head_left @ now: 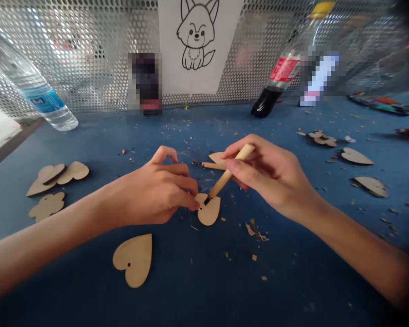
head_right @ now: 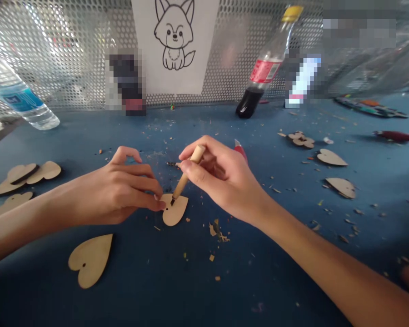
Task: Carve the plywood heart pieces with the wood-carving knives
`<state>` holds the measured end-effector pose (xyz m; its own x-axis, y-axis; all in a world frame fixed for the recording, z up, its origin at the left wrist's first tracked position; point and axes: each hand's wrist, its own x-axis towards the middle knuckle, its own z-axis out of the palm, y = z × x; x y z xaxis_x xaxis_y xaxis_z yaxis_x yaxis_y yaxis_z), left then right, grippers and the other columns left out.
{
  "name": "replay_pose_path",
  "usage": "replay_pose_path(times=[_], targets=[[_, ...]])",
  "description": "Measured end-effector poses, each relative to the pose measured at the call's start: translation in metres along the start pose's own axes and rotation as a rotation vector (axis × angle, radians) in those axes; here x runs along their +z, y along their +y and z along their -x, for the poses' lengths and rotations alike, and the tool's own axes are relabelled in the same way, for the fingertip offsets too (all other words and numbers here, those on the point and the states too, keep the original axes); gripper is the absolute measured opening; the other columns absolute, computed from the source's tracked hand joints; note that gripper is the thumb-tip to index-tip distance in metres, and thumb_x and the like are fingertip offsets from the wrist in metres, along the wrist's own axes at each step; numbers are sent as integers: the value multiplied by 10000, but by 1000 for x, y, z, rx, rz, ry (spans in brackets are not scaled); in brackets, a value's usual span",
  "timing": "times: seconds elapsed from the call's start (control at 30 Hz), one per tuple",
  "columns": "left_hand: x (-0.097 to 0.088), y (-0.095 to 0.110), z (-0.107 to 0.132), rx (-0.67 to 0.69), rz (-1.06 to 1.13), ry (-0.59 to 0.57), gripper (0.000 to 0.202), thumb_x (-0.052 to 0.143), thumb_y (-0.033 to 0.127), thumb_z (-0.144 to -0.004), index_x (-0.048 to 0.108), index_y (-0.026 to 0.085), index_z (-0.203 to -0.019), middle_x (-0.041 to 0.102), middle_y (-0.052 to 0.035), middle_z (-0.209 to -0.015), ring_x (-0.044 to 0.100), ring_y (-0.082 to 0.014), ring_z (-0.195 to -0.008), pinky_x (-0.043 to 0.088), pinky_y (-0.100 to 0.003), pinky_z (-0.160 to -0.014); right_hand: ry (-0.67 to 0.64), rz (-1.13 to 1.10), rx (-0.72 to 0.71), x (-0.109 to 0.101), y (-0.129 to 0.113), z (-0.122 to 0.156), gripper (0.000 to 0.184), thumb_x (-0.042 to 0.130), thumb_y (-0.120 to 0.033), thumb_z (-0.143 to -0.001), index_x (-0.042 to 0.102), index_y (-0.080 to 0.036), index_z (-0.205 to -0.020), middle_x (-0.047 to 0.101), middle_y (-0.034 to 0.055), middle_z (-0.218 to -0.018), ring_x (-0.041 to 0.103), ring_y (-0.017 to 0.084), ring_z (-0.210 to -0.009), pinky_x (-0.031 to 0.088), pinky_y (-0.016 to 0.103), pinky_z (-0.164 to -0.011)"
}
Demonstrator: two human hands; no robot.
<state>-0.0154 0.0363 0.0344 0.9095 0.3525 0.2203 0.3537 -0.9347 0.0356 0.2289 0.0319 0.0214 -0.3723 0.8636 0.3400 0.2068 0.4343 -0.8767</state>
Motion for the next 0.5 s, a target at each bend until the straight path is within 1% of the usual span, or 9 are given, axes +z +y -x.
replay_pose_path(times=[0.07, 0.1, 0.2, 0.3, 0.37, 0.5], targets=[[0, 1, 0, 2, 1, 4, 366, 494, 1, -857, 734, 273, -904, 751, 60, -950, 654, -141, -894, 214, -416, -999, 22, -4, -36, 0, 1, 0, 87, 644, -296, -953, 629, -230, -1008, 555, -28, -769, 517, 92, -586, 418, 242, -513], [0, 1, 0, 0, 7, 6, 364, 490, -2, -853, 730, 269, -895, 749, 60, -952, 655, -141, -889, 218, -415, -996, 32, -22, -63, 0, 2, 0, 95, 637, -280, -956, 624, -237, -1040, 560, -23, -800, 527, 96, -601, 432, 246, -522], [0, 3, 0, -12, 20, 4, 375, 468, -21, -842, 715, 258, -880, 744, 61, -966, 657, -140, -888, 222, -414, -989, 70, -62, -164, 0, 2, 1, 179, 622, -255, -956, 596, -258, -1133, 571, 7, -950, 560, 122, -693, 481, 268, -569], [-1, 4, -1, -19, 20, -14, 367, 457, -19, -855, 702, 254, -868, 739, 61, -967, 653, -141, -887, 223, -415, -988, 68, -1, -198, -2, 1, 1, 256, 636, -244, -941, 576, -267, -1189, 563, 29, -1076, 595, 154, -838, 513, 282, -635], [-1, 5, -1, -16, 15, -24, 345, 468, -1, -872, 701, 253, -866, 735, 58, -955, 646, -145, -874, 232, -414, -982, 49, 67, -212, -3, 1, 2, 251, 632, -236, -943, 575, -267, -1186, 586, 27, -1054, 608, 165, -871, 513, 292, -666], [-1, 5, -1, -22, 9, -38, 331, 484, 5, -877, 703, 254, -876, 724, 52, -937, 628, -145, -836, 247, -413, -978, 39, 178, -278, -1, 2, 4, 147, 641, -187, -932, 573, -250, -1045, 628, 1, -910, 616, 141, -762, 507, 287, -643]])
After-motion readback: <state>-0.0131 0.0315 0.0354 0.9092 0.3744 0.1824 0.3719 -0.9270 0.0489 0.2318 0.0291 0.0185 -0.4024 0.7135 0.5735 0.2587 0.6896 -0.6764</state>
